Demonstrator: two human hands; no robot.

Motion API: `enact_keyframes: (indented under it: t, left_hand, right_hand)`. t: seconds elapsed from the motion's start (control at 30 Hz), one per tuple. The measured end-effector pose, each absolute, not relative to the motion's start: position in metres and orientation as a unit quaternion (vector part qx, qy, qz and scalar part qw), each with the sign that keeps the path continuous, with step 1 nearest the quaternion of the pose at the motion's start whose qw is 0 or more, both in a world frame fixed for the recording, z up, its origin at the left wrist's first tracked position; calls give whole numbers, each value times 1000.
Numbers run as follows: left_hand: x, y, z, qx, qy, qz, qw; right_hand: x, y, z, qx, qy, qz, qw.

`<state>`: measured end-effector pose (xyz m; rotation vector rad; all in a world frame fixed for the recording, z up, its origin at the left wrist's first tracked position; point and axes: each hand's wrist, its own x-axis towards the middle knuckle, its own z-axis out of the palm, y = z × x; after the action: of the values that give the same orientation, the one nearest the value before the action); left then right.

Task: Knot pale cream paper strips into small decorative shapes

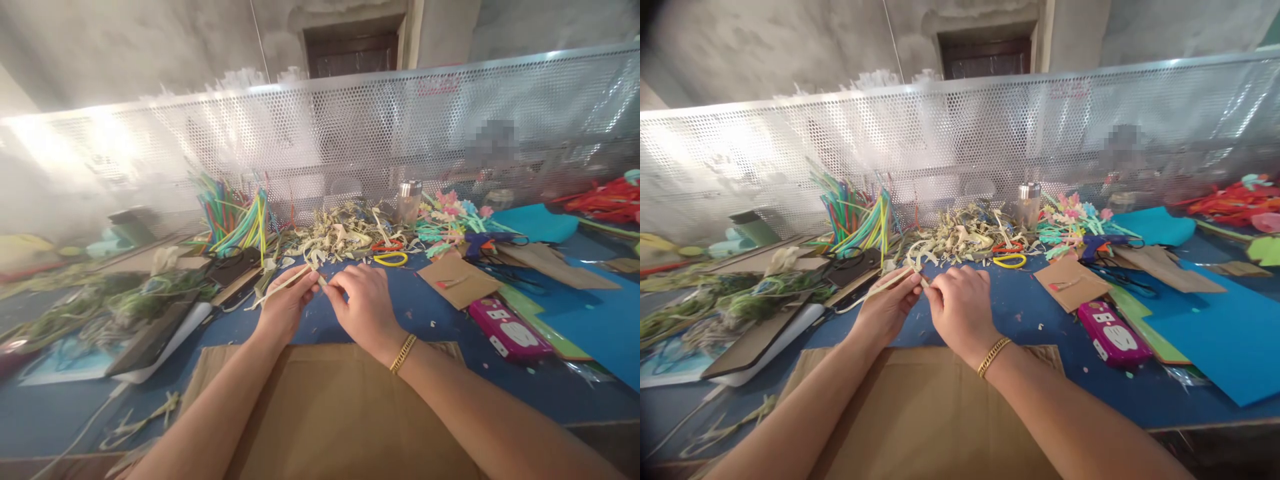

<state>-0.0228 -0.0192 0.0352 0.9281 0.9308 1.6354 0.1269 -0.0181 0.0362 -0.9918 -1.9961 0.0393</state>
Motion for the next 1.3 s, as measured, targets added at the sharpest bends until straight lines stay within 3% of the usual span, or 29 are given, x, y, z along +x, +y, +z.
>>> enact_keyframes:
  t: [0.27,0.77,0.97,1.3]
  left_hand:
    - [-24,-20,33,361,351,663,554]
    - [-19,-25,34,381,360,655,544]
    - [-21,-25,35,452,389,624,505]
    - [-15,-35,41,509,441,652,347]
  right_hand:
    - [124,-26,38,-362,-831,41,420]
    - [125,-26,43,-244,-846,131,454]
    - [124,-28,44,-216,-798,195,528]
    - [127,-29,43,-194,-822,168,508]
